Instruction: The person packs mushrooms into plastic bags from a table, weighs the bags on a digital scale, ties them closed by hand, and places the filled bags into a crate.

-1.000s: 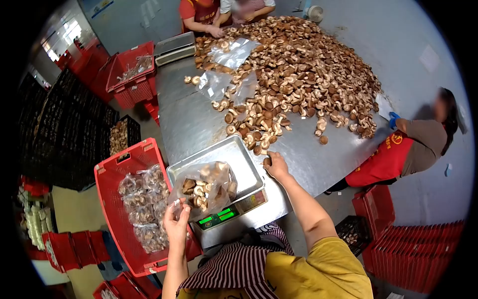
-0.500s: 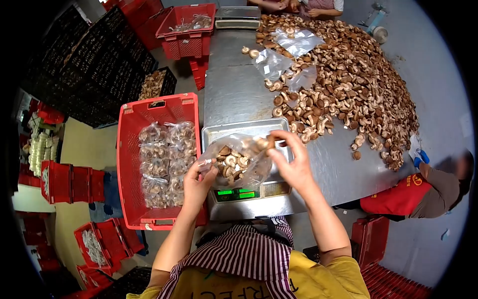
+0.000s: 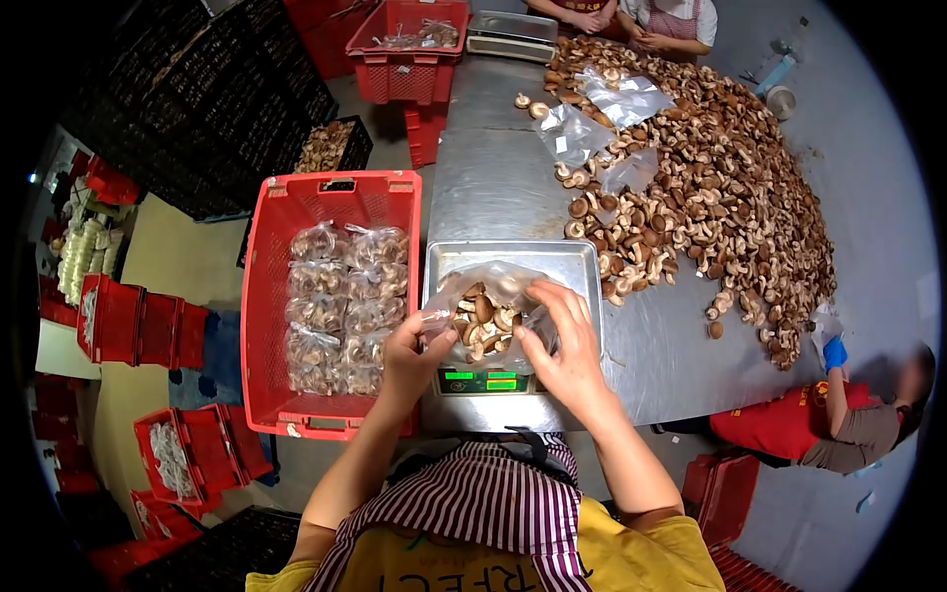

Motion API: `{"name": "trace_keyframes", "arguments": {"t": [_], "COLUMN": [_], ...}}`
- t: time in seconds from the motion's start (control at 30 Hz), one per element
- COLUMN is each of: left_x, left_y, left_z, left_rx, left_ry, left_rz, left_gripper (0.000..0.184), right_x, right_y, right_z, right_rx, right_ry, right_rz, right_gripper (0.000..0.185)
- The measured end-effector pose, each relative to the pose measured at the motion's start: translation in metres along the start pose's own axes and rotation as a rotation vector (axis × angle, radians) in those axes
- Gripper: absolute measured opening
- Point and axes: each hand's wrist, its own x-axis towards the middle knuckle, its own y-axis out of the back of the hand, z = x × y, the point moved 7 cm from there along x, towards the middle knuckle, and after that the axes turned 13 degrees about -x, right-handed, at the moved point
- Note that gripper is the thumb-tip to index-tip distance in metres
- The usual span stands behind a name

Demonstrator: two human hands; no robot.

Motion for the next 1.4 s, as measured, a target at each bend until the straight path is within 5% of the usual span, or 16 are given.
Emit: {"name": "trace_keyframes", "arguments": {"t": [0.23, 0.43, 0.47, 0.6, 0.73, 0.77, 0.83, 0.97, 1.03, 1.23, 1.4], "left_x": [-0.002, -0.001, -0.001, 0.003, 0.003, 0.007, 0.014, 0.027, 0.032, 0.014, 0.001], "left_y": [-0.004, -0.007, -0.005, -0.006, -0.008, -0.01, -0.018, -0.036, -0.043, -0.074, -0.092], "left_z": [0.008, 0.012, 0.011, 0.014, 0.016, 0.017, 0.019, 0.064, 0.065, 0.048, 0.036], "left_rx": [0.032, -0.043, -0.042, 0.031, 0.018, 0.019, -0.163, -0.33, -0.267, -0.398, -0.223], "left_ry": [-0.004, -0.007, -0.008, 0.0, 0.045, 0.024, 0.047, -0.014, -0.027, 0.199, 0.25], "left_rz": [-0.026, -0.035, -0.034, -0.06, -0.054, -0.062, -0.084, -0.083, -0.105, -0.337, -0.596], "left_gripper": [0.019, 0.017, 0.017, 0.021, 0.023, 0.023, 0.014, 0.011, 0.012, 0.014, 0.016], "right_x": [-0.034, -0.05, -0.049, -0.047, -0.05, -0.05, -0.046, -0.009, -0.002, 0.005, 0.015], "right_y": [-0.025, -0.024, -0.016, -0.006, -0.011, -0.013, -0.009, 0.018, 0.009, -0.01, -0.025], "right_z": [-0.012, 0.06, 0.06, 0.076, 0.094, 0.1, 0.096, 0.045, 0.039, 0.01, 0.016], "right_rx": [-0.28, -0.296, -0.321, -0.335, -0.402, -0.122, 0.162, 0.768, 0.605, 0.766, 0.738], "right_ry": [-0.018, -0.259, -0.233, -0.307, -0.341, -0.462, -0.567, -0.423, -0.383, -0.06, -0.067], "right_rz": [-0.13, 0.012, 0.113, 0.082, -0.032, -0.067, -0.07, 0.082, 0.014, -0.138, -0.27], "right_gripper": [0.107, 0.079, 0.057, 0.028, 0.019, 0.015, 0.013, 0.016, 0.016, 0.027, 0.031]}}
